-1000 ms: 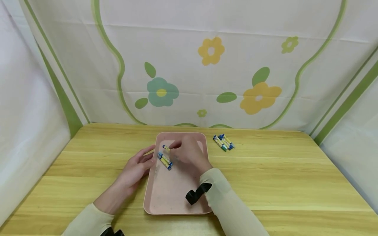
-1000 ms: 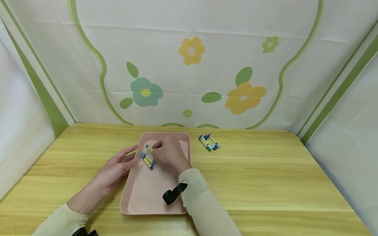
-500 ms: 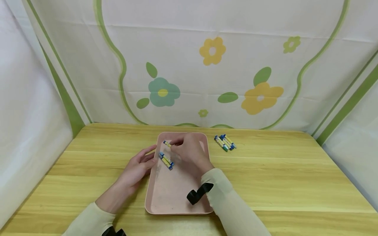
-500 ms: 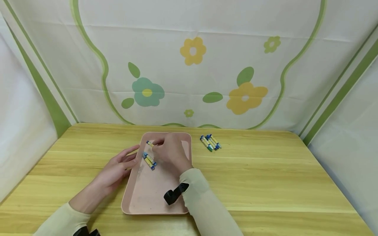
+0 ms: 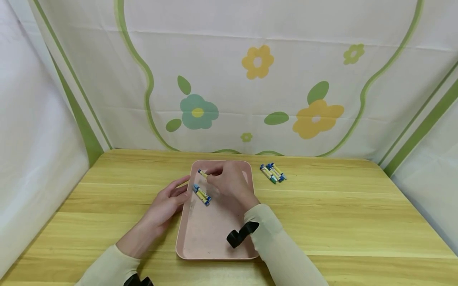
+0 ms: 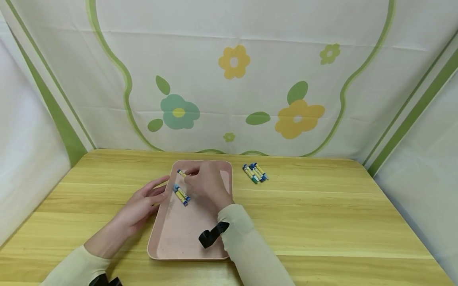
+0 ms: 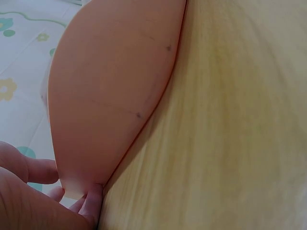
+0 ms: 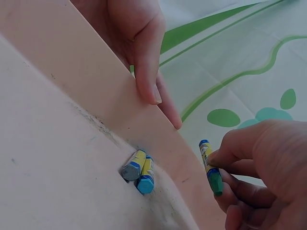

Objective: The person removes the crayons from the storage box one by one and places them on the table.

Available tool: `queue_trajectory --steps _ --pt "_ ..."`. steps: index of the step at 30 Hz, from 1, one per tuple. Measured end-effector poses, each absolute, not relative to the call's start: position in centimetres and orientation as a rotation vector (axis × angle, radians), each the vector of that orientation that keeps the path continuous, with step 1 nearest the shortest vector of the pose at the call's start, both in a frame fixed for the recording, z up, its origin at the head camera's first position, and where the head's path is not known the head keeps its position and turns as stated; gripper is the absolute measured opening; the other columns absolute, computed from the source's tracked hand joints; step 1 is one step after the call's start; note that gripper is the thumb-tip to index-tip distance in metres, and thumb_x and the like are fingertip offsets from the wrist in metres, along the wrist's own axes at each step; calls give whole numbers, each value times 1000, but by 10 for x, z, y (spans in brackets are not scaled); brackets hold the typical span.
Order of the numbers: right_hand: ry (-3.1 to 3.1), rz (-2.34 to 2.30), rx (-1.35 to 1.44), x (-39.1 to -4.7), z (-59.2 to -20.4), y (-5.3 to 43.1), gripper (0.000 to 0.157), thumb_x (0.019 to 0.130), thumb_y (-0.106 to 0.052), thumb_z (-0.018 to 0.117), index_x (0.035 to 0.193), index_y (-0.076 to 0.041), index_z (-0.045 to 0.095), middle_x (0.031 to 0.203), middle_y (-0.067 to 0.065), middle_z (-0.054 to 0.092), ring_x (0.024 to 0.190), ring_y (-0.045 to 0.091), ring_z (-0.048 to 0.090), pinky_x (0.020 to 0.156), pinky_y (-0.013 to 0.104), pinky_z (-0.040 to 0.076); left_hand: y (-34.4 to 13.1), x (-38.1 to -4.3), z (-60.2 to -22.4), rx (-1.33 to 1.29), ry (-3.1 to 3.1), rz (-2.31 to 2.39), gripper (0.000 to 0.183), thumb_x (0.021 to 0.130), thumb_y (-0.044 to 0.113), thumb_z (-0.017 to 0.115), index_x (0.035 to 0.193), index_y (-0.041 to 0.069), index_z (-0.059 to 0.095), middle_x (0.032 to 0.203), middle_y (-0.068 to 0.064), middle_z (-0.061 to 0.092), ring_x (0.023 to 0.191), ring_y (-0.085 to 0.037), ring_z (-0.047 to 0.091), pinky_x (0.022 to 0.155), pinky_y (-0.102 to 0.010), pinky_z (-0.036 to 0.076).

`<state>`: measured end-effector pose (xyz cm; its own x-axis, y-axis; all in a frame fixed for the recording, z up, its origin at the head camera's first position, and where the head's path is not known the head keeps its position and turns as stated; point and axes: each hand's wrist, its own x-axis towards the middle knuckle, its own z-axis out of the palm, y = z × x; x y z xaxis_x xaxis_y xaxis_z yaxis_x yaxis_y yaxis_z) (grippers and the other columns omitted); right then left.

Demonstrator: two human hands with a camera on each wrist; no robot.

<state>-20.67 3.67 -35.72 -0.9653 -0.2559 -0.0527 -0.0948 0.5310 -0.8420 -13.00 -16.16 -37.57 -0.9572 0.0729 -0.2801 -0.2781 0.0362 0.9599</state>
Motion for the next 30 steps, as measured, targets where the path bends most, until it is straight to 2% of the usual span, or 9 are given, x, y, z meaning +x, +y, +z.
queue_trajectory --steps 3,6,12,14,18,21,25,30 --pt "2565 -1446 -286 -206 -355 38 21 95 -17 73 110 -25 85 105 -8 80 91 11 68 75 25 54 -161 -130 -376 -212 2062 2009 60 109 11 53 166 18 36 170 -19 38 151 -35 47 117 -41 44" --pt "2579 -1457 -285 -204 -351 39 23 95 -17 73 110 -30 85 104 -12 80 88 11 67 73 25 52 -161 -130 -376 -214 2060 2010 59 109 11 53 166 18 36 170 -19 38 151 -35 47 117 -40 45" --pt "2835 -1235 -327 -203 -341 41 20 95 -32 79 111 -44 83 99 -19 81 87 3 67 74 27 52 -161 -130 -376 -218 2054 2009 60 110 11 53 166 18 35 170 -18 38 151 -35 48 114 -37 47" --pt "2879 -1202 -354 -204 -337 43 18 95 -34 79 110 -42 84 96 -16 81 86 5 68 76 29 53 -162 -130 -376 -217 2053 2011 60 110 11 52 166 18 35 170 -18 37 151 -35 47 114 -37 47" --pt "2759 -1364 -405 -208 -331 51 16 96 -23 78 111 -24 86 101 -4 81 86 12 70 76 29 57 -161 -130 -377 -219 2057 2009 60 109 11 52 166 18 35 171 -18 37 152 -35 46 116 -40 46" --pt "2679 -1453 -403 -212 -326 59 15 97 -17 78 110 -16 85 105 2 80 88 16 71 74 29 60 -161 -131 -377 -224 2061 2012 60 109 10 53 166 18 35 171 -19 37 152 -35 46 115 -39 46" --pt "2705 -1436 -381 -216 -320 71 16 97 -18 78 111 -17 85 109 3 80 92 17 73 75 29 60 -161 -131 -377 -229 2064 2016 61 109 10 54 166 17 36 170 -19 37 151 -35 46 112 -36 48" --pt "2751 -1419 -352 -220 -315 87 17 97 -19 77 113 -17 84 114 4 80 95 20 73 75 31 60 -161 -131 -377 -229 2060 2014 61 109 10 54 166 17 35 171 -19 36 153 -35 45 120 -45 43"
